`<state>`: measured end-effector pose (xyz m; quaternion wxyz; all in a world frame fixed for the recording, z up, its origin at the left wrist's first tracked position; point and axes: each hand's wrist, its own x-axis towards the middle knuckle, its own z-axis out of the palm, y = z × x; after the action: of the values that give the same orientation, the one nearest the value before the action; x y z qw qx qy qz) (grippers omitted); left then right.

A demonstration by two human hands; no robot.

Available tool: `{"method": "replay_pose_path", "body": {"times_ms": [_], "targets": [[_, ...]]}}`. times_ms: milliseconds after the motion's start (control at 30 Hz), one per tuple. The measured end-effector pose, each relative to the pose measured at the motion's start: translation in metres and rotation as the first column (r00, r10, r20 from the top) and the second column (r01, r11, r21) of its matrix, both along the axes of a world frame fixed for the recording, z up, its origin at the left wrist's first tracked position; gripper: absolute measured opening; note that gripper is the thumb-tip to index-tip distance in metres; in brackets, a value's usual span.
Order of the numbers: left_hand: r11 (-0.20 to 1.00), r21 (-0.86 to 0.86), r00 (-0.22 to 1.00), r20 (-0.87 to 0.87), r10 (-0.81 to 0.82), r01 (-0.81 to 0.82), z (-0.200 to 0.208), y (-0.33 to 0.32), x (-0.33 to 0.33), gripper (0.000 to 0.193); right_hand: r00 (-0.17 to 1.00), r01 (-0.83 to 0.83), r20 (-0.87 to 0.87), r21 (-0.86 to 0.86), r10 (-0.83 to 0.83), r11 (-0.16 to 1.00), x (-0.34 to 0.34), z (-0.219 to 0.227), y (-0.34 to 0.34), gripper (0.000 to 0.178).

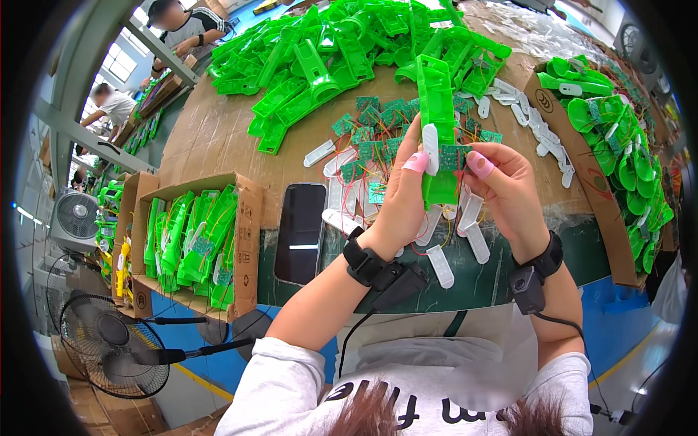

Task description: The recorder is assembling green plastic flashlights by inserting a pre-wired circuit board and LED into the casing.

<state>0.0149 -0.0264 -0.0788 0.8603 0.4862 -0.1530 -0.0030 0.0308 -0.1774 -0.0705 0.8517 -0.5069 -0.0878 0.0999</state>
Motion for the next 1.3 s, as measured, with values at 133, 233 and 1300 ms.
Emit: {"method": "replay_pose_path", "body": {"times_ms": [133, 233, 1300], "targets": [[0.999, -0.037, 1.000, 0.005, 0.014, -0.014, 0.000, -0.001, -0.001, 0.052, 1.000, -0.005, 0.013, -0.022, 0.005, 1.000, -0.003, 0.001, 0.000, 0.018], [1.000, 0.016, 0.999, 0.034, 0.015, -0.016, -0.004, -0.001, 0.000, 0.050, 1.000, 0.020, -0.024, 0.014, -0.019, 1.000, 0.000, 0.002, 0.001, 0.018], [0.994, 0.096, 0.996, 0.083, 0.036, -0.044, -0.004, -0.003, -0.001, 0.049, 0.978, 0.143, 0.180, -0.228, -0.103, 0.963, -0.012, 0.014, 0.004, 0.015]]}}
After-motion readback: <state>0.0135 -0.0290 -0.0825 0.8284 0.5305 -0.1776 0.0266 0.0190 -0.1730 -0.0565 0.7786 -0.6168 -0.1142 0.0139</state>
